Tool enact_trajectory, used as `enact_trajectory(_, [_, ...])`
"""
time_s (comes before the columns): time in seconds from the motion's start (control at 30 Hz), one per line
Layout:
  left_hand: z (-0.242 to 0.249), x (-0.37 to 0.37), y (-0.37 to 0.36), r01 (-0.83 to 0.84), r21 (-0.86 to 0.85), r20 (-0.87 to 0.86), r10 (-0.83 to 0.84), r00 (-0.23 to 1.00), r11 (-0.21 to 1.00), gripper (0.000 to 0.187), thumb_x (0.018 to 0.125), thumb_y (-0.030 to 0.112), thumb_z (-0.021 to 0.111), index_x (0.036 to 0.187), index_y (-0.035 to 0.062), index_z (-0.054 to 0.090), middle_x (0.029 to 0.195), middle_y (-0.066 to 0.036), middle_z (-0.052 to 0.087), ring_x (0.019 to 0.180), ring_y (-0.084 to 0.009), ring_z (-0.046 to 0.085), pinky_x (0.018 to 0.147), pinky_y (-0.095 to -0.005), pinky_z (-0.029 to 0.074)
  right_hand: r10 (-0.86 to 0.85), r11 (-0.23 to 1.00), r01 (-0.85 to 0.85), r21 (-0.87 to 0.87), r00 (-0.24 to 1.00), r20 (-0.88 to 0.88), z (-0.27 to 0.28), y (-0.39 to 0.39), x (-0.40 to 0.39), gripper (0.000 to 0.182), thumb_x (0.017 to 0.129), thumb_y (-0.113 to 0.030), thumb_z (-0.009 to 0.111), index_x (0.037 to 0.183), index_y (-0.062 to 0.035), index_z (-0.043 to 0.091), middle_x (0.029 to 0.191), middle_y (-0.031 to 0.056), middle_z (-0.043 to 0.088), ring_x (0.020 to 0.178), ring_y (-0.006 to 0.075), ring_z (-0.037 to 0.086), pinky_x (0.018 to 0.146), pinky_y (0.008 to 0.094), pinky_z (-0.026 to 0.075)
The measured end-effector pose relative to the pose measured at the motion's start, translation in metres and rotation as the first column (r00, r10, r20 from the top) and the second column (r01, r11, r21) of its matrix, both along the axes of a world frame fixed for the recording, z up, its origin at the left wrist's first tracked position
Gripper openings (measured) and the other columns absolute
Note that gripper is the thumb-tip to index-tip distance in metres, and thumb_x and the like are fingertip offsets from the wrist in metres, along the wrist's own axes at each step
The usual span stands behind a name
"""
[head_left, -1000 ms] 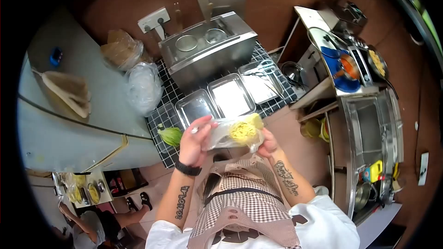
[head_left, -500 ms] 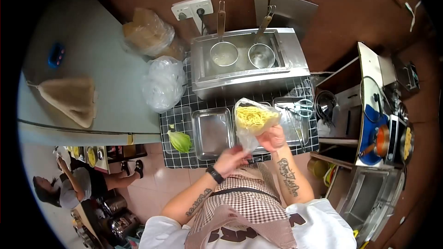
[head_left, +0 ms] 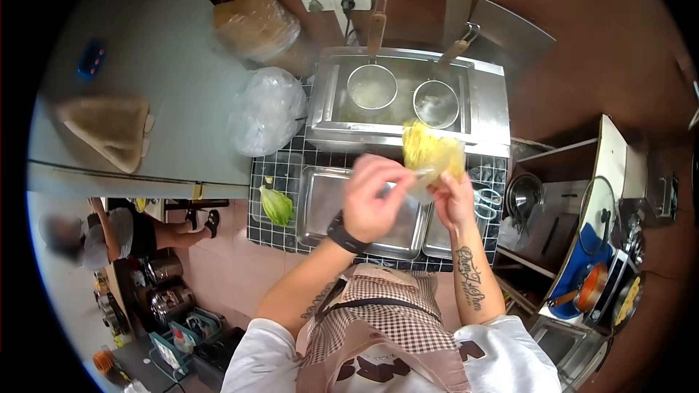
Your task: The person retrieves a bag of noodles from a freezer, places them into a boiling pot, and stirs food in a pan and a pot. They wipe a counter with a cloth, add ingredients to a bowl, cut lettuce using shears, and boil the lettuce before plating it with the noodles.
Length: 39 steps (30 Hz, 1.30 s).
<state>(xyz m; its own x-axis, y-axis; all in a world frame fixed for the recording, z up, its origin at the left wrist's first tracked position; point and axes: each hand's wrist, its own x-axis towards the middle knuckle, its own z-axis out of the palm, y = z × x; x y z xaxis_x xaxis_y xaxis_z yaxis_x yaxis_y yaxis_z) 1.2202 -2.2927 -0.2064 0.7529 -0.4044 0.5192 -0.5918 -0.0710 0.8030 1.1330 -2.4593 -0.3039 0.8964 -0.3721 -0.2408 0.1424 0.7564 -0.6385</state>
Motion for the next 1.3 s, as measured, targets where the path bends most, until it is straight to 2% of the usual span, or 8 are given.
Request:
enact_trajectory(0.13, [-0.016,-0.019,-0.032,0.072,-0.052,-0.252,-0.083,0.964,0.996,0.01,0.086,0.001,0.071,0.095,0.0,0.068,0.089,-0.01,0.068,0.08,-0.0176,0.065,0.074,-0.0277,0.051,-0.127,0.741,-0.044,-0.67,0.971,-0.203,0.045,-0.018,0.074,0.034,0.092,-0.017,0.065,0.12,0.0028,0.062,0.11,0.0141,0.07,0.099,0.0243,0.068,0.086,0.0368,0.053])
enact_trajectory(0.23, [-0.038,-0.005,-0.051,-0.151,-0.187,-0.514,0.034,0.857,0.971,0.013,0.09,0.004,0.07,0.1,-0.0007,0.065,0.09,-0.005,0.067,0.083,-0.0112,0.063,0.075,-0.0257,0.051,-0.162,0.154,-0.209,-0.966,0.959,-0.234,0.07,-0.021,0.137,0.039,0.087,-0.023,0.069,0.113,0.0059,0.063,0.098,0.027,0.07,0.096,0.0404,0.068,0.083,0.0437,0.053])
enact_trajectory(0.43, [-0.009,0.068,-0.064,-0.364,-0.487,-0.522,0.07,0.85,0.794,0.014,0.099,0.015,0.06,0.107,0.0023,0.058,0.104,-0.005,0.065,0.091,-0.0084,0.058,0.083,-0.0246,0.048,-0.14,-0.15,-0.287,-0.946,0.953,-0.268,0.067,-0.013,0.171,0.04,0.086,-0.033,0.065,0.1,0.0039,0.068,0.088,0.0307,0.067,0.089,0.0451,0.067,0.078,0.0486,0.054])
enact_trajectory(0.53, [-0.015,0.061,-0.066,-0.117,-0.246,-0.352,0.024,0.936,0.962,0.013,0.097,0.014,0.061,0.105,0.0035,0.058,0.097,-0.007,0.067,0.083,-0.0149,0.064,0.074,-0.0291,0.051,0.142,0.168,-0.019,-0.986,0.99,0.005,0.065,-0.018,0.178,0.041,0.088,-0.035,0.063,0.106,0.0018,0.067,0.077,0.023,0.068,0.075,0.0357,0.07,0.068,0.0388,0.054])
enact_trajectory(0.83, [-0.004,0.134,-0.063,-0.331,-0.076,-0.154,0.317,0.936,0.941,0.028,0.09,0.013,0.062,0.116,0.0073,0.053,0.117,-0.015,0.066,0.087,-0.0279,0.069,0.08,-0.0367,0.052,-0.05,-0.436,-0.327,-0.838,0.939,-0.34,0.057,-0.029,0.22,0.031,0.089,-0.027,0.062,0.11,-0.0051,0.069,0.097,0.029,0.068,0.098,0.0444,0.065,0.086,0.0507,0.052])
enact_trajectory(0.93, [0.005,0.166,-0.059,-0.28,-0.014,-0.123,0.276,0.953,0.96,0.03,0.088,0.012,0.062,0.117,0.0103,0.055,0.112,-0.012,0.069,0.105,-0.0334,0.066,0.084,-0.0413,0.052,-0.095,-0.424,-0.365,-0.829,0.928,-0.36,0.061,-0.025,0.226,0.032,0.093,-0.031,0.056,0.114,-0.0098,0.069,0.1,0.0281,0.067,0.1,0.0449,0.063,0.089,0.0499,0.051])
enact_trajectory(1.17, [0.035,0.202,-0.012,-0.265,0.019,0.013,0.265,0.964,0.964,0.04,0.08,0.024,0.077,0.115,0.0106,0.066,0.077,-0.004,0.07,0.061,-0.016,0.059,0.063,-0.0295,0.05,-0.179,-0.243,-0.094,-0.966,0.983,-0.051,0.128,0.001,0.206,0.029,0.098,-0.027,0.054,0.107,-0.005,0.07,0.088,0.0213,0.069,0.081,0.0385,0.066,0.072,0.0437,0.051])
enact_trajectory(1.3, [0.024,0.156,-0.002,-0.117,0.043,0.164,0.108,0.981,0.992,0.052,0.076,0.022,0.079,0.123,0.0081,0.063,0.09,-0.007,0.066,0.066,-0.0163,0.056,0.063,-0.0289,0.049,0.071,0.311,-0.092,-0.946,0.995,-0.073,0.128,-0.006,0.193,0.03,0.097,-0.025,0.058,0.101,0.0018,0.07,0.077,0.0085,0.069,0.07,0.0167,0.063,0.062,0.0327,0.046])
